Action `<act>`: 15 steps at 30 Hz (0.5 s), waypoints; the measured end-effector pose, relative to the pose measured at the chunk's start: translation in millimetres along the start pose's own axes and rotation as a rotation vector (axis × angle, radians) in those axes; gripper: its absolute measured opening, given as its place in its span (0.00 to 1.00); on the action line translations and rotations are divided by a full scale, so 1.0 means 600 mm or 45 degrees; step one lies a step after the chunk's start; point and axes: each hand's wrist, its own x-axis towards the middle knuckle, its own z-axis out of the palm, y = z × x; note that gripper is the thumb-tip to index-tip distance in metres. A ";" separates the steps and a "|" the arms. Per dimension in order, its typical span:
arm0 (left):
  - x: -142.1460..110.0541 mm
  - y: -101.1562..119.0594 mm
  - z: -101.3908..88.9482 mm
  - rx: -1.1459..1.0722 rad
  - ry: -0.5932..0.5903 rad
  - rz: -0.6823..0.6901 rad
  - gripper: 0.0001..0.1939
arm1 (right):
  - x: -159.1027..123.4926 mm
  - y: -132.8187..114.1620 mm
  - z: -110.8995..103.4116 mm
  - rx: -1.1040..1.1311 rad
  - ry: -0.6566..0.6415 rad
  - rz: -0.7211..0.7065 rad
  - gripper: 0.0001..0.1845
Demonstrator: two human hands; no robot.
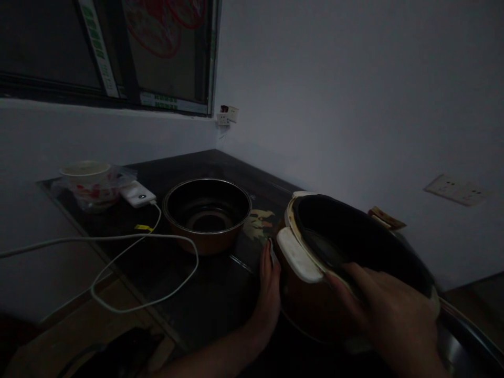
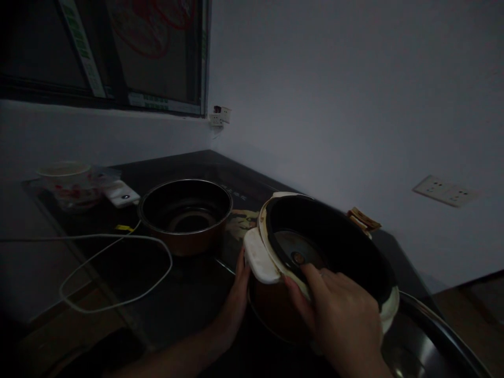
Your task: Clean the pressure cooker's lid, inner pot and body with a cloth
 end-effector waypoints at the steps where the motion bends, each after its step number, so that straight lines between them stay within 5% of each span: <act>1: -0.018 -0.012 0.006 0.024 0.033 0.011 0.35 | 0.002 -0.003 0.002 -0.019 -0.009 0.020 0.29; 5: -0.077 -0.037 0.024 0.125 0.044 0.047 0.37 | 0.014 -0.019 0.007 -0.069 -0.046 0.088 0.28; 8: -0.084 -0.040 0.026 0.185 0.019 0.071 0.37 | 0.027 -0.033 0.009 -0.094 -0.090 0.136 0.27; 15: 0.047 0.028 -0.003 -0.054 0.046 0.111 0.30 | 0.062 -0.058 0.015 -0.150 -0.258 0.275 0.18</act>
